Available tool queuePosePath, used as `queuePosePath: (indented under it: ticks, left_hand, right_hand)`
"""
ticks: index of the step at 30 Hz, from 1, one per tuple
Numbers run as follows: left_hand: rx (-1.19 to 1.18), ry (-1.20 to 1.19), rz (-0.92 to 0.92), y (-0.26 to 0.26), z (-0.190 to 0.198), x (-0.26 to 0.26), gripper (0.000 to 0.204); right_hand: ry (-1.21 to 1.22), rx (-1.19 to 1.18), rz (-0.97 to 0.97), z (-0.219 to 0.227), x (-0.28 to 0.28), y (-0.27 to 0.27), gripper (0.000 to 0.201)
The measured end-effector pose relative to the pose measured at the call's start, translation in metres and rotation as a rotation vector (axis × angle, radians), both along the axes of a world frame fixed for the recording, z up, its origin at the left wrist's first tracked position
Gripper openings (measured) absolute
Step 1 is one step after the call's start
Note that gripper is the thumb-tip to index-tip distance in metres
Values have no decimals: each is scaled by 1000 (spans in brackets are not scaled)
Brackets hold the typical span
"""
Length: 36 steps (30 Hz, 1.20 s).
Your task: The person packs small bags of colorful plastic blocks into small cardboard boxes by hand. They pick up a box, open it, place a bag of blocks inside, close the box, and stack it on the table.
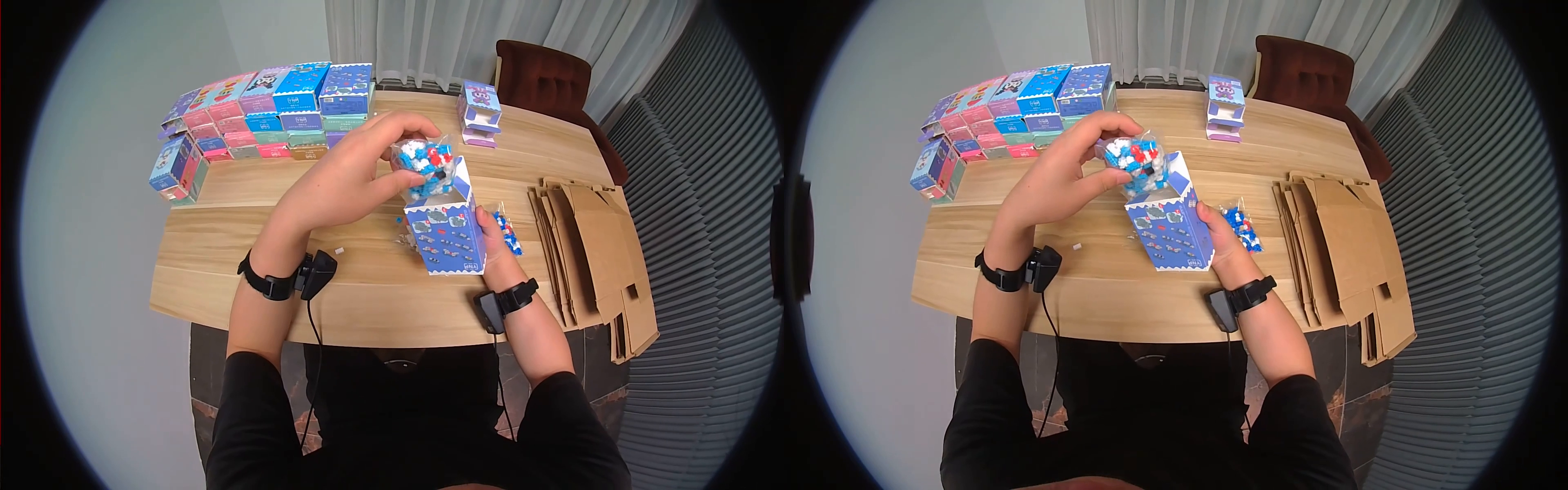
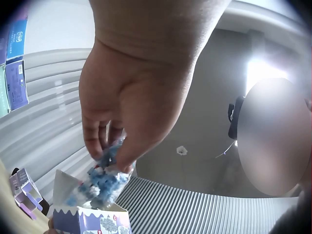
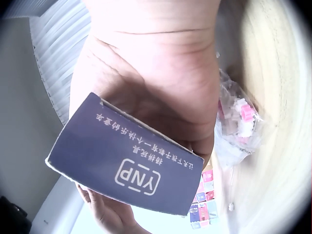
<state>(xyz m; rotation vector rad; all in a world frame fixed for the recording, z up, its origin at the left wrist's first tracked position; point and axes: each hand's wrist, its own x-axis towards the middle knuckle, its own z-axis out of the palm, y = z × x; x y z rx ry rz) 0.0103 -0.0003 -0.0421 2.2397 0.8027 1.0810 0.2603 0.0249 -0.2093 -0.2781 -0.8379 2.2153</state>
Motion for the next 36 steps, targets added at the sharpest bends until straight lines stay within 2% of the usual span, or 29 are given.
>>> queuePosePath:
  ticks: [4,7,13,16,19,22,25,29,32,36]
  left_hand:
    - [-8,37,-19,-6,2,7,36]
    - [-167,-66,-79,-2,-7,9,39]
    - [-46,234,-42,-3,-4,9,28]
    - [89,216,69,0,-1,6,25]
    - [125,50,190,2,-9,11,24]
    - [43,100,191,1,-8,13,22]
    - [15,165,54,1,-8,12,17]
    - [21,170,62,-5,-2,16,16]
    - [34,171,73,-5,-3,17,16]
    - [-12,154,79,-4,-4,18,22]
  right_hand:
    - [0,11,-16,1,0,-2,81]
    - [32,7,27,-14,5,6,82]
    - [69,-21,-36,1,1,-1,80]
    - [-23,42,-105,-4,0,3,98]
    - [-33,53,-77,-13,3,8,97]
    - [-43,72,-89,-9,0,5,97]
    - [-50,84,-84,-9,0,6,97]
    - [-58,80,-55,-12,2,6,97]
    - [90,-15,19,-9,2,5,70]
    - [44,-40,-10,-3,3,1,68]
